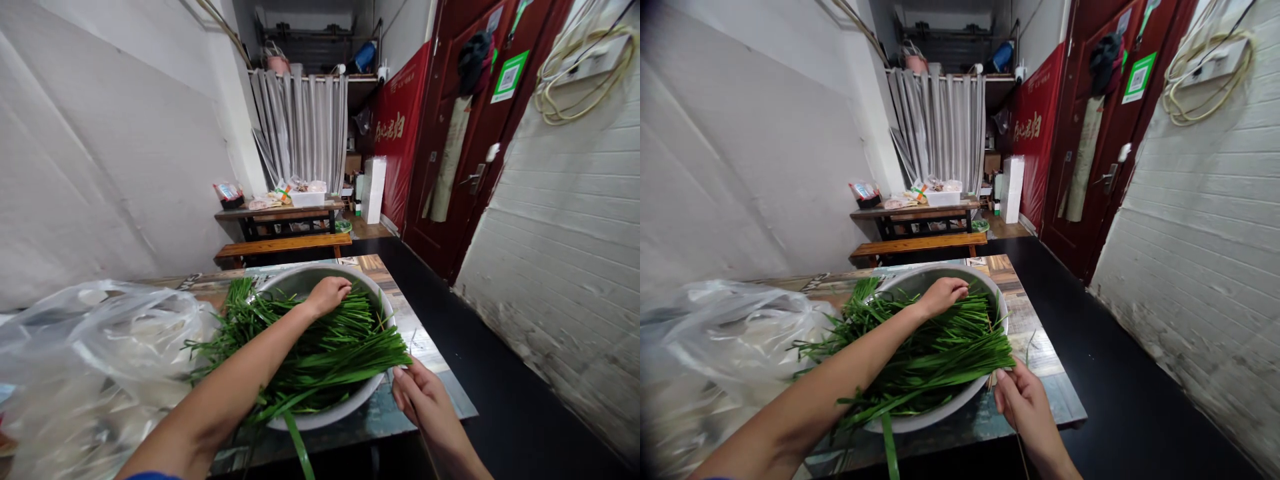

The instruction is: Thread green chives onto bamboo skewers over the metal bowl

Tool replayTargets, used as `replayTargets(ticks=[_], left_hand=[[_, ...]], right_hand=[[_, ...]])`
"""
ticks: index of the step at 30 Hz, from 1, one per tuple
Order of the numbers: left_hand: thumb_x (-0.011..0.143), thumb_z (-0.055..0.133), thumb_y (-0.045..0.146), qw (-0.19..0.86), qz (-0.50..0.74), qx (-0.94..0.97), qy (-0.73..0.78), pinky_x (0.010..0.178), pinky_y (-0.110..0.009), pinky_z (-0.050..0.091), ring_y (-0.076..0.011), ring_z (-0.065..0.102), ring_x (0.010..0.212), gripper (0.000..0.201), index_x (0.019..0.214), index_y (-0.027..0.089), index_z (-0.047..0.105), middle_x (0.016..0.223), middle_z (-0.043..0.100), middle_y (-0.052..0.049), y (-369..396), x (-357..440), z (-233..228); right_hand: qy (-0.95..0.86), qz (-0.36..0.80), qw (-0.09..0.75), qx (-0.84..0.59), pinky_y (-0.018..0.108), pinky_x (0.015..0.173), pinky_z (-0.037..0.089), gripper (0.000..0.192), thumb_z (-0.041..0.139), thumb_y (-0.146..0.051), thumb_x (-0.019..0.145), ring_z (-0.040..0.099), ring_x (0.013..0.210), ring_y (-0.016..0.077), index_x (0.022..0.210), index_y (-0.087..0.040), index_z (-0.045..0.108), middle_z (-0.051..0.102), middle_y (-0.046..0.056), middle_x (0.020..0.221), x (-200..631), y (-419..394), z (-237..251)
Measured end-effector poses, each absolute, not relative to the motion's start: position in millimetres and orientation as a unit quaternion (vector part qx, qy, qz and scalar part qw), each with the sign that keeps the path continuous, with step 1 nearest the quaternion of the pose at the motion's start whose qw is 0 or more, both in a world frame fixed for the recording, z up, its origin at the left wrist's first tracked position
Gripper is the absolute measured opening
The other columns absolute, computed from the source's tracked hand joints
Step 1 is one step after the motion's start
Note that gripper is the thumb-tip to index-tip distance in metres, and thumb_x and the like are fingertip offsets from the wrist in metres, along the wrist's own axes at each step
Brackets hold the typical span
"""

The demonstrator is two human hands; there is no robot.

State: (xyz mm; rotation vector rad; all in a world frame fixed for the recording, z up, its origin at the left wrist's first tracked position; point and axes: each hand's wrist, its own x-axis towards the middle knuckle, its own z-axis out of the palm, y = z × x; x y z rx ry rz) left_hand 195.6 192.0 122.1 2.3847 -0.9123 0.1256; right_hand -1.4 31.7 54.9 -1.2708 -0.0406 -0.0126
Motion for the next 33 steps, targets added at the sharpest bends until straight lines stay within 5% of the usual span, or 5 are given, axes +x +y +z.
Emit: replayTargets(ticks=[9, 18, 33], left_hand=[[0.077, 0.047, 0.036, 0.327, 0.023, 0.900, -0.287, 0.056, -0.021, 0.038, -0.0119, 0.054, 0.057, 0.031, 0.075, 0.013, 0.068, 0.060, 0.062, -0.002, 196, 186, 123], [0.074, 0.051, 0.031, 0.484, -0.128, 0.826, -0.258, 0.047, -0.019, 0.038, -0.0081, 0.051, 0.048, 0.027, 0.087, 0.009, 0.061, 0.063, 0.062, -0.002, 177, 151, 127], [0.074, 0.053, 0.030, 0.505, -0.145, 0.812, -0.253, 0.046, -0.018, 0.038, -0.0092, 0.056, 0.052, 0.026, 0.085, 0.008, 0.061, 0.071, 0.065, -0.006, 171, 139, 130]], right_hand=[[-0.017, -0.036, 0.795, -0.605, 0.018, 0.034, 0.014, 0.024, 0.051, -0.039, 0.083, 0.025, 0.034, 0.0029, 0.074, -0.017, 0.046, 0.043, -0.007, 0.047, 3, 34, 62], [-0.013, -0.050, 0.805, -0.591, 0.017, 0.033, 0.012, 0.028, 0.053, -0.044, 0.079, 0.021, 0.033, 0.0049, 0.081, -0.016, 0.049, 0.036, -0.010, 0.039, 12, 36, 69], [-0.013, -0.047, 0.805, -0.591, 0.018, 0.033, 0.012, 0.026, 0.051, -0.042, 0.080, 0.022, 0.032, 0.0045, 0.081, -0.016, 0.050, 0.036, -0.010, 0.039, 12, 36, 66]])
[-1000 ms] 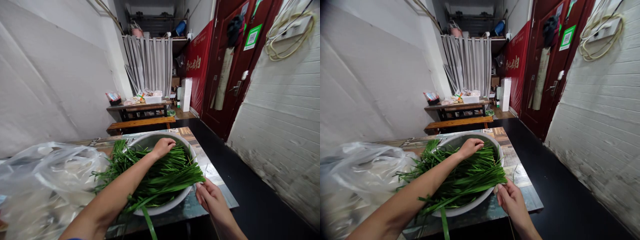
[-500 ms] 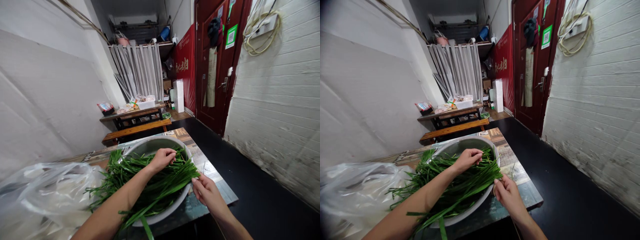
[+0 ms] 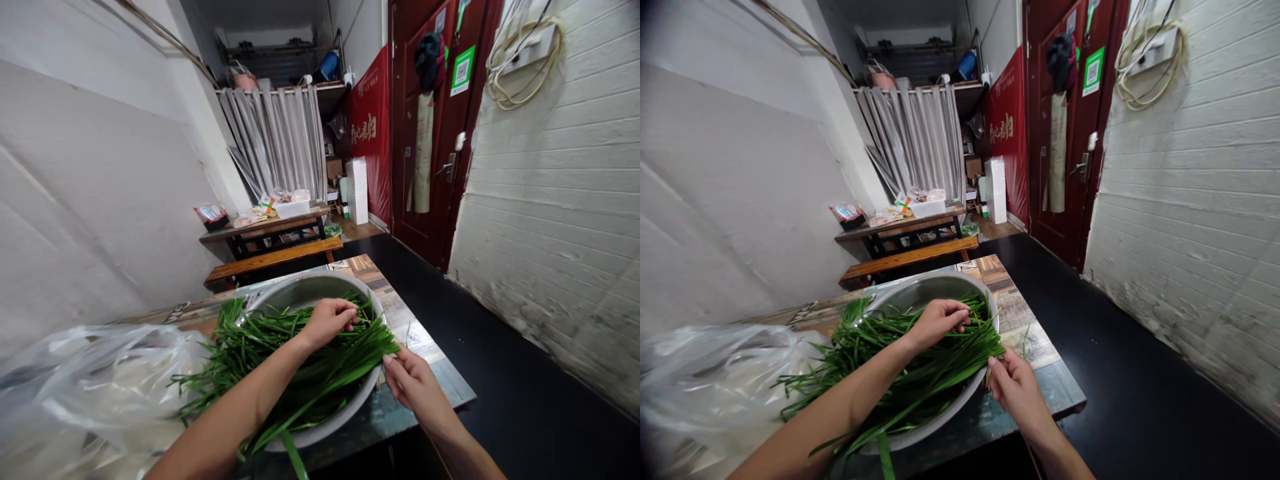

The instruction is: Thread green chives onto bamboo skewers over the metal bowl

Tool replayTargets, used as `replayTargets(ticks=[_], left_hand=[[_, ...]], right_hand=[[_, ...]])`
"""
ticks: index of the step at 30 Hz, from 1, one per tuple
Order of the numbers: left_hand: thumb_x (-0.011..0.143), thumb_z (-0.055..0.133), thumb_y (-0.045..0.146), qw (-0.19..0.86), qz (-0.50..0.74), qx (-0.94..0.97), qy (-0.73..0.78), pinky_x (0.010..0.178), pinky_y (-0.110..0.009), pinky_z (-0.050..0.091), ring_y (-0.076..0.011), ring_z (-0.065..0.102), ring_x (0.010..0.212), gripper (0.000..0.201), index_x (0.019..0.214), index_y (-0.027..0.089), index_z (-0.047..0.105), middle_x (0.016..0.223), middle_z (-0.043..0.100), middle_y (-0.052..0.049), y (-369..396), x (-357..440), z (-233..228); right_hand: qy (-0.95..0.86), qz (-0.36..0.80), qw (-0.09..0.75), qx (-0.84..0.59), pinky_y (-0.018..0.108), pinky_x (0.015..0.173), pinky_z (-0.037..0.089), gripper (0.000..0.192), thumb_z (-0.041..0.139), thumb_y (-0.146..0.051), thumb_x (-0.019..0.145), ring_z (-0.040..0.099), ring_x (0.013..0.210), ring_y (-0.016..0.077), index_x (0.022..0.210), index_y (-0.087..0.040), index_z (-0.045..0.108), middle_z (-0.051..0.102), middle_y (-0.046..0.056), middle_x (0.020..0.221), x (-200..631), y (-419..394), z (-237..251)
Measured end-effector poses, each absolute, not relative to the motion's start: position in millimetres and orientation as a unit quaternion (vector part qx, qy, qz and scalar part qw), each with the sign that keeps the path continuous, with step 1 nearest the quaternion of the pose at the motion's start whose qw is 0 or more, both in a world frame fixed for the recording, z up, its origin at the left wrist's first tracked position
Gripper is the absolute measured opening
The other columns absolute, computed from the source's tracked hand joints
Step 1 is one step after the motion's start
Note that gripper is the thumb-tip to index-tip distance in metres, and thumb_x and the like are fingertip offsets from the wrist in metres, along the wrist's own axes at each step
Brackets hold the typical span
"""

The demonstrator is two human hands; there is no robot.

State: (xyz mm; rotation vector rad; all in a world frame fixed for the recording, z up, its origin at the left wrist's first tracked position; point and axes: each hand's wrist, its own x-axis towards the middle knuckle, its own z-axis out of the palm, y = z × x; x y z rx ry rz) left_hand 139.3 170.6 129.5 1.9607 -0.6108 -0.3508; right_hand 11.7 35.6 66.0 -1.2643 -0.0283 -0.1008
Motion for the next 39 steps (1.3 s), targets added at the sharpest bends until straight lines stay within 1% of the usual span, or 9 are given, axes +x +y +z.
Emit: replayTargets(ticks=[4, 9, 13, 19, 27, 33, 35, 39], left_hand=[[0.072, 0.055, 0.029, 0.505, -0.144, 0.814, -0.248, 0.047, -0.018, 0.039, -0.0093, 0.056, 0.051, 0.025, 0.083, 0.008, 0.062, 0.070, 0.065, -0.006, 170, 137, 131], [0.072, 0.055, 0.028, 0.504, -0.137, 0.817, -0.245, 0.047, -0.018, 0.040, -0.0091, 0.056, 0.051, 0.024, 0.083, 0.008, 0.063, 0.071, 0.066, -0.006, 169, 134, 135], [0.072, 0.056, 0.028, 0.505, -0.134, 0.816, -0.247, 0.048, -0.019, 0.041, -0.0093, 0.056, 0.051, 0.024, 0.084, 0.008, 0.063, 0.071, 0.066, -0.007, 170, 134, 134], [0.072, 0.055, 0.028, 0.509, -0.129, 0.809, -0.265, 0.051, -0.020, 0.045, -0.0095, 0.057, 0.052, 0.025, 0.085, 0.008, 0.063, 0.073, 0.067, -0.007, 171, 136, 130], [0.072, 0.055, 0.027, 0.480, -0.089, 0.823, -0.290, 0.057, -0.022, 0.047, -0.0103, 0.057, 0.053, 0.025, 0.084, 0.010, 0.068, 0.074, 0.068, -0.006, 171, 135, 130], [0.072, 0.057, 0.030, 0.461, -0.084, 0.831, -0.301, 0.058, -0.023, 0.048, -0.0122, 0.060, 0.055, 0.028, 0.091, 0.012, 0.068, 0.077, 0.069, -0.006, 174, 138, 125], [0.072, 0.058, 0.030, 0.452, -0.092, 0.830, -0.312, 0.061, -0.023, 0.048, -0.0140, 0.062, 0.060, 0.028, 0.091, 0.013, 0.069, 0.079, 0.070, -0.007, 175, 133, 124], [0.076, 0.054, 0.025, 0.427, -0.124, 0.814, -0.374, 0.075, -0.024, 0.047, -0.0170, 0.064, 0.081, 0.024, 0.092, 0.017, 0.069, 0.091, 0.069, -0.005, 178, 115, 124]], right_hand=[[-0.009, -0.048, 0.807, -0.589, 0.017, 0.033, 0.012, 0.028, 0.053, -0.044, 0.079, 0.022, 0.032, 0.0044, 0.082, -0.016, 0.050, 0.036, -0.010, 0.039, 11, 36, 66], [-0.009, -0.052, 0.808, -0.587, 0.017, 0.033, 0.012, 0.027, 0.053, -0.043, 0.080, 0.022, 0.033, 0.0044, 0.078, -0.016, 0.049, 0.036, -0.010, 0.039, 11, 36, 66], [-0.011, -0.051, 0.808, -0.587, 0.017, 0.034, 0.011, 0.028, 0.052, -0.044, 0.080, 0.022, 0.033, 0.0045, 0.081, -0.016, 0.049, 0.036, -0.010, 0.039, 11, 37, 64], [-0.001, -0.051, 0.811, -0.582, 0.017, 0.033, 0.011, 0.030, 0.054, -0.046, 0.078, 0.021, 0.032, 0.0041, 0.074, -0.017, 0.048, 0.036, -0.009, 0.039, 12, 38, 64], [0.006, -0.051, 0.816, -0.576, 0.017, 0.033, 0.012, 0.030, 0.055, -0.046, 0.078, 0.022, 0.032, 0.0040, 0.073, -0.017, 0.048, 0.038, -0.009, 0.040, 10, 39, 65], [0.026, -0.047, 0.821, -0.568, 0.017, 0.033, 0.010, 0.034, 0.057, -0.050, 0.074, 0.019, 0.031, 0.0037, 0.072, -0.017, 0.048, 0.037, -0.009, 0.038, 9, 42, 71], [0.028, -0.045, 0.823, -0.565, 0.017, 0.033, 0.010, 0.034, 0.057, -0.051, 0.073, 0.018, 0.031, 0.0035, 0.073, -0.017, 0.048, 0.036, -0.009, 0.039, 8, 42, 72], [0.015, -0.045, 0.824, -0.565, 0.017, 0.033, 0.011, 0.033, 0.056, -0.049, 0.075, 0.019, 0.032, 0.0035, 0.074, -0.018, 0.048, 0.037, -0.010, 0.040, 7, 42, 69]])
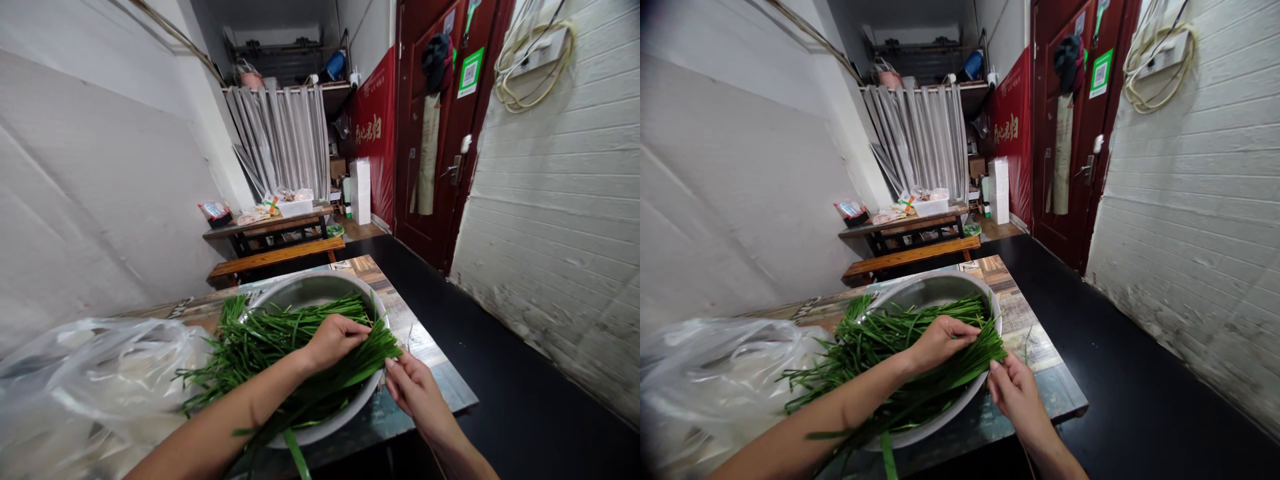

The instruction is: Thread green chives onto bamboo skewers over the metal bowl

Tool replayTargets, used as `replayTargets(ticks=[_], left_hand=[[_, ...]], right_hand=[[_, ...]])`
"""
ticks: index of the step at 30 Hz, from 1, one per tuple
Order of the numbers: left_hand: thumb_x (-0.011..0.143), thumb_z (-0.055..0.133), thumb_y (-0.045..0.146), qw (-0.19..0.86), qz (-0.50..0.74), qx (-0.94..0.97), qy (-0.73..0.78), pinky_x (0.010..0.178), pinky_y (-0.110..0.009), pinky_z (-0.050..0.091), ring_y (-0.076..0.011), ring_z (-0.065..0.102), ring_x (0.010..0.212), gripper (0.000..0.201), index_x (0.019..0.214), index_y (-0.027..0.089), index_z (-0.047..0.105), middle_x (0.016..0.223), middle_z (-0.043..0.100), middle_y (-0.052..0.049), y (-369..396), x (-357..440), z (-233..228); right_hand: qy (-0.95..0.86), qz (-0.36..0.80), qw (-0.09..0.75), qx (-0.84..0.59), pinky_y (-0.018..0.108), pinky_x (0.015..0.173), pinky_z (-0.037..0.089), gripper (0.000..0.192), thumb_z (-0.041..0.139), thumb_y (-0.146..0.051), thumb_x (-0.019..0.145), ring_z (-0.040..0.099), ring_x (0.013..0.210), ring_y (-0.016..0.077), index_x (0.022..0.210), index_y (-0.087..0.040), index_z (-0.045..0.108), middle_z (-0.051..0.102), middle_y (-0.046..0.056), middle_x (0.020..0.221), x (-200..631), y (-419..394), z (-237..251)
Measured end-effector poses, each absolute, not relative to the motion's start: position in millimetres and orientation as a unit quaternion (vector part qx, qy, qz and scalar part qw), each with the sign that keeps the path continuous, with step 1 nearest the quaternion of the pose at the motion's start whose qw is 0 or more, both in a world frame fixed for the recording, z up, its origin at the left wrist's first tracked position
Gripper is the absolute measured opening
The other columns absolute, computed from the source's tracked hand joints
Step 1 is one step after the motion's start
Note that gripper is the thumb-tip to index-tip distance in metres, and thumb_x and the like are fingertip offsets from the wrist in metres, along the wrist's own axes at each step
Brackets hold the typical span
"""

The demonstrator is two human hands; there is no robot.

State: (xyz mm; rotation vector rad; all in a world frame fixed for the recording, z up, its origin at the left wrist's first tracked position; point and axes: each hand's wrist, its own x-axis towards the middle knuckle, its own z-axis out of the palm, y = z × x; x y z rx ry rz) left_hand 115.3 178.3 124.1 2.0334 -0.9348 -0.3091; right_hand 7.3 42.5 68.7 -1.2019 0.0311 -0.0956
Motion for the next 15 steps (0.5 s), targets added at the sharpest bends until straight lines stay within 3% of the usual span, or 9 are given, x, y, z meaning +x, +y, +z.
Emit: replayTargets(ticks=[3, 6, 15], left_hand=[[0.078, 0.050, 0.024, 0.395, -0.136, 0.818, -0.395, 0.082, -0.025, 0.045, -0.0165, 0.062, 0.090, 0.028, 0.099, 0.020, 0.066, 0.100, 0.066, -0.003, 187, 116, 129], [0.075, 0.053, 0.026, 0.349, -0.096, 0.866, -0.346, 0.075, -0.025, 0.046, -0.0168, 0.063, 0.080, 0.030, 0.101, 0.016, 0.065, 0.094, 0.068, -0.005, 197, 139, 135], [0.067, 0.063, 0.025, 0.130, 0.021, 0.928, -0.350, 0.065, -0.023, 0.042, -0.0171, 0.059, 0.072, 0.014, 0.077, 0.018, 0.070, 0.079, 0.066, -0.005, 182, 193, 109]], right_hand=[[0.003, -0.054, 0.818, -0.573, 0.017, 0.034, 0.012, 0.032, 0.055, -0.048, 0.077, 0.021, 0.033, 0.0039, 0.072, -0.018, 0.046, 0.037, -0.009, 0.039, 6, 42, 64], [-0.009, -0.049, 0.810, -0.585, 0.017, 0.035, 0.013, 0.030, 0.054, -0.046, 0.080, 0.023, 0.034, 0.0040, 0.073, -0.018, 0.047, 0.037, -0.009, 0.041, 2, 41, 60], [-0.002, -0.036, 0.800, -0.599, 0.018, 0.035, 0.013, 0.025, 0.050, -0.041, 0.084, 0.022, 0.037, 0.0038, 0.082, -0.016, 0.049, 0.035, -0.009, 0.044, -5, 37, 56]])
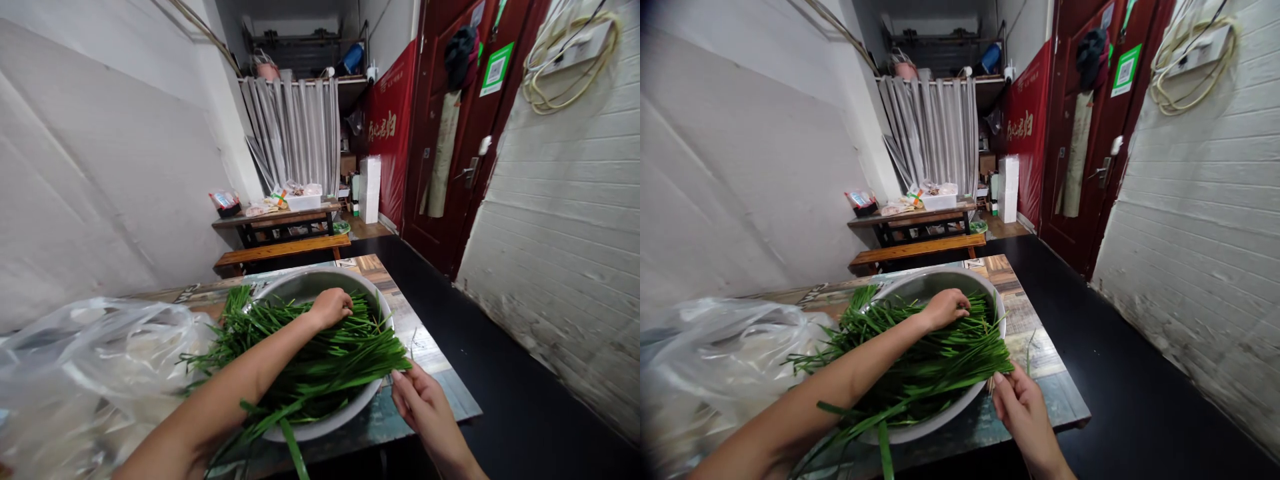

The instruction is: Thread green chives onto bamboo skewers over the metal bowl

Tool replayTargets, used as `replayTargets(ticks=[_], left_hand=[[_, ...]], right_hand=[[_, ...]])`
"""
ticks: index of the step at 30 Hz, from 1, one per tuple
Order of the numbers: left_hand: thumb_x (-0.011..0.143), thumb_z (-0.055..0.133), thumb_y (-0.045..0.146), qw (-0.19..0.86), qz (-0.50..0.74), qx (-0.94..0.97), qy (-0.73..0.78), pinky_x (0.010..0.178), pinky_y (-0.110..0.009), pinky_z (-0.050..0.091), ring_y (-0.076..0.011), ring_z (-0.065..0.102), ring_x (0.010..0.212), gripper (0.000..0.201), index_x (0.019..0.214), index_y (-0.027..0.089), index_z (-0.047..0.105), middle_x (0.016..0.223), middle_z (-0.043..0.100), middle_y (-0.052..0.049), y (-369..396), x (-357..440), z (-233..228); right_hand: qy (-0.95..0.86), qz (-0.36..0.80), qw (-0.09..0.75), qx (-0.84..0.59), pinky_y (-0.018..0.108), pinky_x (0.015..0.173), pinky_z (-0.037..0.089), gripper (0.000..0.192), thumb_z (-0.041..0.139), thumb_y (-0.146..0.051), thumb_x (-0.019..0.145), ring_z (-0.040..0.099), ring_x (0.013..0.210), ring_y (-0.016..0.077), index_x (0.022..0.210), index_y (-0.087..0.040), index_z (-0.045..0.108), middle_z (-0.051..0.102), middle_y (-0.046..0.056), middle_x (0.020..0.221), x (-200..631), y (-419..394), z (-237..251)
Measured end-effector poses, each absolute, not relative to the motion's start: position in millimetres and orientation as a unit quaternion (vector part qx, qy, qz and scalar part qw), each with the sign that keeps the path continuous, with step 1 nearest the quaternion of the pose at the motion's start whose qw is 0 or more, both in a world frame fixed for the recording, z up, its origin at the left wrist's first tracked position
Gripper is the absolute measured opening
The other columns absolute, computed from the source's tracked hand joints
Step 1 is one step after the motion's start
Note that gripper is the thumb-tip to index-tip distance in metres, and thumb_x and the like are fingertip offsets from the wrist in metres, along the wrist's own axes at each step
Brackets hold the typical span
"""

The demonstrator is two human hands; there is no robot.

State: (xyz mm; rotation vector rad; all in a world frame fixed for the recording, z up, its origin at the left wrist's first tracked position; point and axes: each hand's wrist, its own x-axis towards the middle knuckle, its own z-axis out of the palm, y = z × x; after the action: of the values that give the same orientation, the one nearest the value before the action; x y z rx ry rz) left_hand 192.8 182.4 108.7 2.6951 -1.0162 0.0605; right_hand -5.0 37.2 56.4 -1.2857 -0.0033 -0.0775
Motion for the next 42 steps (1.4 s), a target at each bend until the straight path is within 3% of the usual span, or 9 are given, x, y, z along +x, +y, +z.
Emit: replayTargets(ticks=[4, 13, 18, 24, 28, 35, 38, 42], left_hand=[[0.070, 0.057, 0.021, 0.130, 0.039, 0.931, -0.340, 0.066, -0.022, 0.042, -0.0156, 0.059, 0.073, 0.015, 0.077, 0.018, 0.070, 0.080, 0.067, -0.004, 178, 195, 113], [0.076, 0.050, 0.028, 0.328, 0.000, 0.891, -0.315, 0.069, -0.021, 0.044, -0.0144, 0.062, 0.073, 0.027, 0.087, 0.013, 0.069, 0.079, 0.069, -0.004, 188, 185, 131], [0.074, 0.053, 0.030, 0.289, -0.207, 0.867, -0.350, 0.058, -0.020, 0.044, -0.0140, 0.061, 0.066, 0.028, 0.091, 0.013, 0.068, 0.075, 0.069, -0.004, 198, 189, 141], [0.068, 0.060, 0.020, 0.221, -0.030, 0.908, -0.354, 0.065, -0.020, 0.042, -0.0146, 0.060, 0.072, 0.020, 0.083, 0.015, 0.071, 0.079, 0.069, -0.005, 196, 211, 126], [0.071, 0.056, 0.017, 0.192, -0.044, 0.907, -0.371, 0.067, -0.019, 0.041, -0.0140, 0.060, 0.074, 0.020, 0.085, 0.017, 0.070, 0.081, 0.069, -0.005, 192, 215, 118], [0.069, 0.056, 0.006, 0.091, -0.089, 0.827, -0.548, 0.078, -0.020, 0.040, -0.0137, 0.055, 0.084, 0.028, 0.086, 0.023, 0.070, 0.090, 0.061, -0.003, 215, 185, 157], [0.069, 0.060, 0.010, 0.060, -0.069, 0.805, -0.587, 0.085, -0.026, 0.038, -0.0173, 0.050, 0.096, 0.026, 0.089, 0.026, 0.069, 0.100, 0.057, -0.005, 234, 169, 161], [0.073, 0.060, 0.019, 0.101, -0.036, 0.793, -0.599, 0.092, -0.032, 0.035, -0.0215, 0.044, 0.109, 0.012, 0.081, 0.023, 0.069, 0.113, 0.054, -0.008, 248, 163, 152]], right_hand=[[0.000, -0.032, 0.798, -0.602, 0.017, 0.035, 0.014, 0.026, 0.050, -0.042, 0.084, 0.023, 0.036, 0.0035, 0.083, -0.016, 0.050, 0.037, -0.009, 0.043, -3, 35, 56], [-0.007, -0.037, 0.809, -0.587, 0.016, 0.035, 0.014, 0.027, 0.053, -0.043, 0.081, 0.023, 0.037, 0.0034, 0.078, -0.016, 0.051, 0.037, -0.008, 0.044, 0, 34, 59], [-0.005, -0.036, 0.800, -0.599, 0.017, 0.034, 0.014, 0.026, 0.052, -0.041, 0.082, 0.023, 0.035, 0.0034, 0.086, -0.015, 0.052, 0.038, -0.009, 0.043, 1, 32, 55], [-0.012, -0.032, 0.791, -0.611, 0.017, 0.034, 0.015, 0.025, 0.050, -0.040, 0.084, 0.024, 0.035, 0.0030, 0.083, -0.015, 0.052, 0.039, -0.008, 0.043, 1, 30, 52], [-0.004, -0.029, 0.795, -0.606, 0.017, 0.034, 0.015, 0.026, 0.051, -0.039, 0.084, 0.023, 0.036, 0.0034, 0.092, -0.015, 0.052, 0.037, -0.009, 0.043, -1, 29, 51], [0.007, -0.022, 0.793, -0.609, 0.017, 0.035, 0.015, 0.025, 0.051, -0.040, 0.084, 0.023, 0.037, 0.0039, 0.090, -0.016, 0.051, 0.038, -0.008, 0.045, -5, 28, 53], [0.011, -0.010, 0.794, -0.607, 0.017, 0.035, 0.014, 0.024, 0.051, -0.041, 0.083, 0.022, 0.037, 0.0035, 0.085, -0.017, 0.049, 0.037, -0.009, 0.045, -6, 28, 56], [0.011, -0.013, 0.795, -0.606, 0.017, 0.035, 0.014, 0.026, 0.052, -0.041, 0.083, 0.022, 0.037, 0.0033, 0.076, -0.017, 0.047, 0.035, -0.009, 0.044, -7, 29, 59]])
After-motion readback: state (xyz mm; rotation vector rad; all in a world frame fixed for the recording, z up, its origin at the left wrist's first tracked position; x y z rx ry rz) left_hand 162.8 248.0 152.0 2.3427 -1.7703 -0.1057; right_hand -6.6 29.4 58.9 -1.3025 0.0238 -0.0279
